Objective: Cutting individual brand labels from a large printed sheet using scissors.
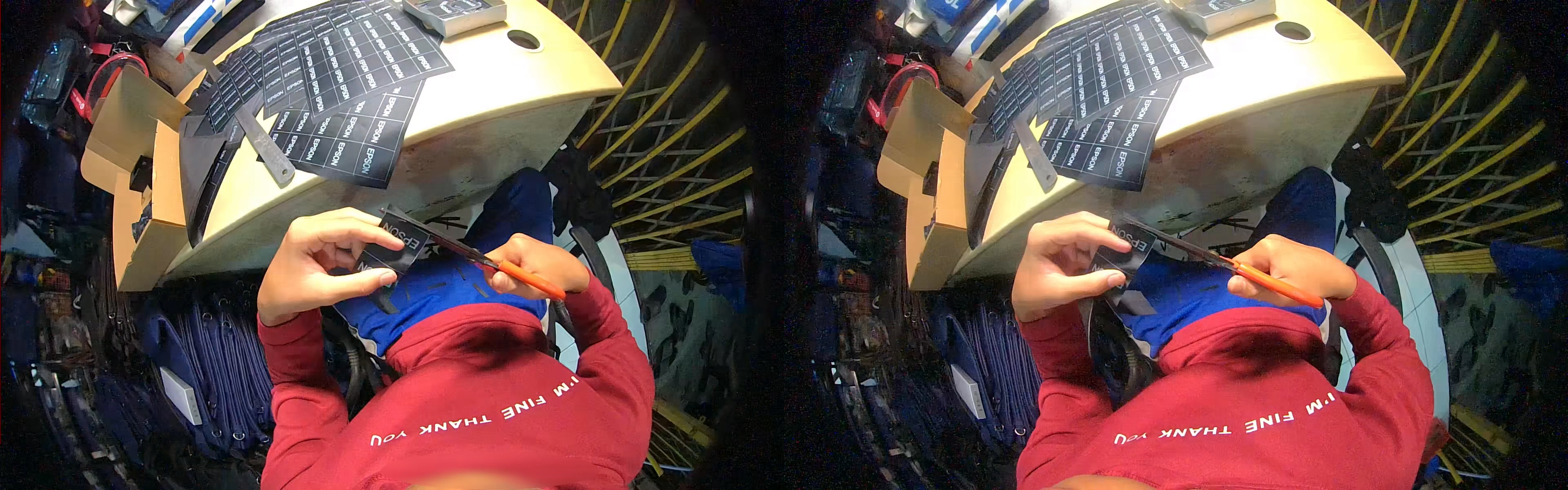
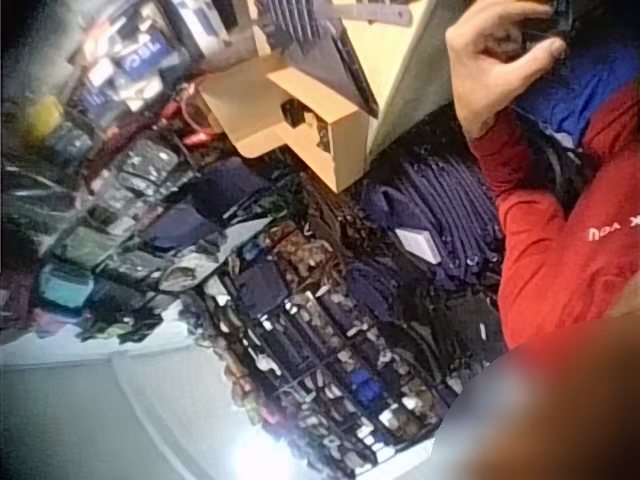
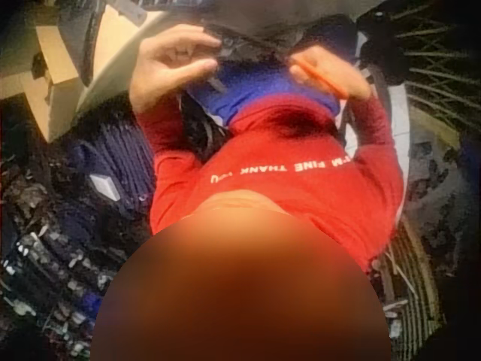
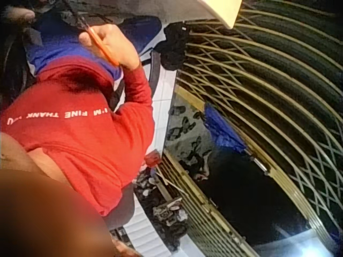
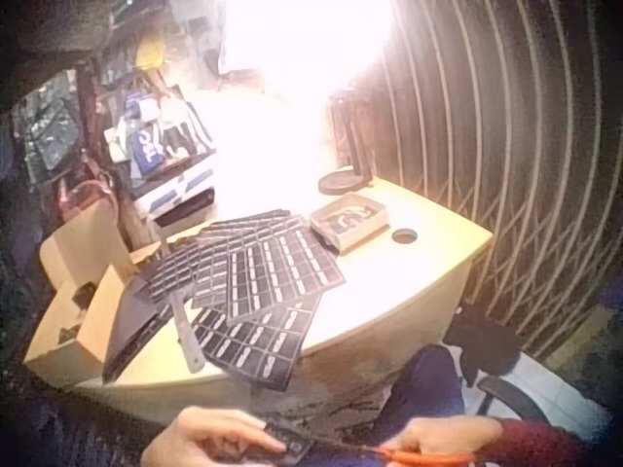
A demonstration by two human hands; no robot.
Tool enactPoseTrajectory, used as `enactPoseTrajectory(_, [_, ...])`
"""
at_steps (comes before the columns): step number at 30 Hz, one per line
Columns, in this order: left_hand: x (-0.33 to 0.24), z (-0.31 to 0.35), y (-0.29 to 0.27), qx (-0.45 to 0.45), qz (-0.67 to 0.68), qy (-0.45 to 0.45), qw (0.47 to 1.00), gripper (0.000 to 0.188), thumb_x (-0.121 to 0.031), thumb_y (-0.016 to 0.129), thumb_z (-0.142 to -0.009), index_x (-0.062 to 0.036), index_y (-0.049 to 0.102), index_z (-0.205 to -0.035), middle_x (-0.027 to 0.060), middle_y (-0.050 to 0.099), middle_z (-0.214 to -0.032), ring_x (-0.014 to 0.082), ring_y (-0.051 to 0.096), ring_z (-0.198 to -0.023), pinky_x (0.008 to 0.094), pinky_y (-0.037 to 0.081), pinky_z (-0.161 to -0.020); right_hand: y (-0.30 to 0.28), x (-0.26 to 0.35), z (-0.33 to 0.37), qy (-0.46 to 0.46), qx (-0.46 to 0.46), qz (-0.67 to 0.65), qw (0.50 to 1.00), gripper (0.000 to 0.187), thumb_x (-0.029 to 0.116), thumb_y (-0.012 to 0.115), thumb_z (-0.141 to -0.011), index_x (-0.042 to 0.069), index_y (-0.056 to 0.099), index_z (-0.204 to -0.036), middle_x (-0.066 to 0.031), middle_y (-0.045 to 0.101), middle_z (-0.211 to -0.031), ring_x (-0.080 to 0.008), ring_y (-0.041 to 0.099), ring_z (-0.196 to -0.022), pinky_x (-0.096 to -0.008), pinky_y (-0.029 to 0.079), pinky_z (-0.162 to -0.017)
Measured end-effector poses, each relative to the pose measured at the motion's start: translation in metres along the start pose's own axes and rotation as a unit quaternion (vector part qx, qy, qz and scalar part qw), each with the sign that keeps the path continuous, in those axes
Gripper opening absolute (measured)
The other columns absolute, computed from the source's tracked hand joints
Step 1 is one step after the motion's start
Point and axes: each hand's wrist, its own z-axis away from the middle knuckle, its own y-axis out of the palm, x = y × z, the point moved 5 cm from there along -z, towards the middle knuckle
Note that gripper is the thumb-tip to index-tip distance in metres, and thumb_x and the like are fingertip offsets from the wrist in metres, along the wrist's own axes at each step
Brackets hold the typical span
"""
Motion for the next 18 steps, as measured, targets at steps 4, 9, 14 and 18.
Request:
enactPoseTrajectory(4, [-0.002,-0.0009,-0.002,0.013,-0.025,0.005,1.0,0.033,0.004,0.076,-0.065,-0.0017,0.069,-0.098,0.0042,0.058,-0.099,0.0009,0.042,-0.068,0.0147,0.034,-0.054,-0.0013,-0.0032,-0.0002,0.029,0.007,0.015,0.999,0.044,0.039,0.052,-0.087,0.002,0.046,-0.063,-0.0058,0.04,-0.052,-0.0163,0.036,-0.047,-0.0321,0.033,-0.046])
enactPoseTrajectory(9, [-0.0017,-0.0014,-0.0004,0.003,0.012,0.003,1.0,0.033,0.004,0.076,-0.066,-0.0016,0.068,-0.098,0.0048,0.058,-0.1,0.0014,0.043,-0.069,0.0147,0.035,-0.055,0.0011,-0.0061,-0.0007,0.005,-0.002,-0.001,1.0,0.047,0.039,0.052,-0.089,0.003,0.043,-0.061,-0.0037,0.035,-0.051,-0.0131,0.032,-0.047,-0.0321,0.03,-0.045])
enactPoseTrajectory(14, [-0.0021,-0.0021,-0.001,0.005,0.012,-0.004,1.0,0.033,0.004,0.075,-0.067,-0.0011,0.068,-0.098,0.0052,0.058,-0.101,0.0016,0.044,-0.069,0.0147,0.036,-0.057,-0.001,-0.0009,0.0,0.006,-0.015,0.015,1.0,0.049,0.037,0.053,-0.091,0.003,0.04,-0.059,-0.0013,0.029,-0.05,-0.01,0.028,-0.048,-0.0319,0.027,-0.043])
enactPoseTrajectory(18, [-0.0006,-0.0017,-0.0017,0.006,0.015,0.004,1.0,0.033,0.006,0.074,-0.067,-0.0004,0.067,-0.099,0.0061,0.058,-0.101,0.0026,0.046,-0.072,0.015,0.038,-0.059,0.0001,-0.0064,0.0,-0.002,-0.034,-0.002,0.999,0.049,0.037,0.054,-0.091,0.004,0.04,-0.058,-0.0006,0.029,-0.05,-0.0096,0.028,-0.048,-0.0318,0.026,-0.043])
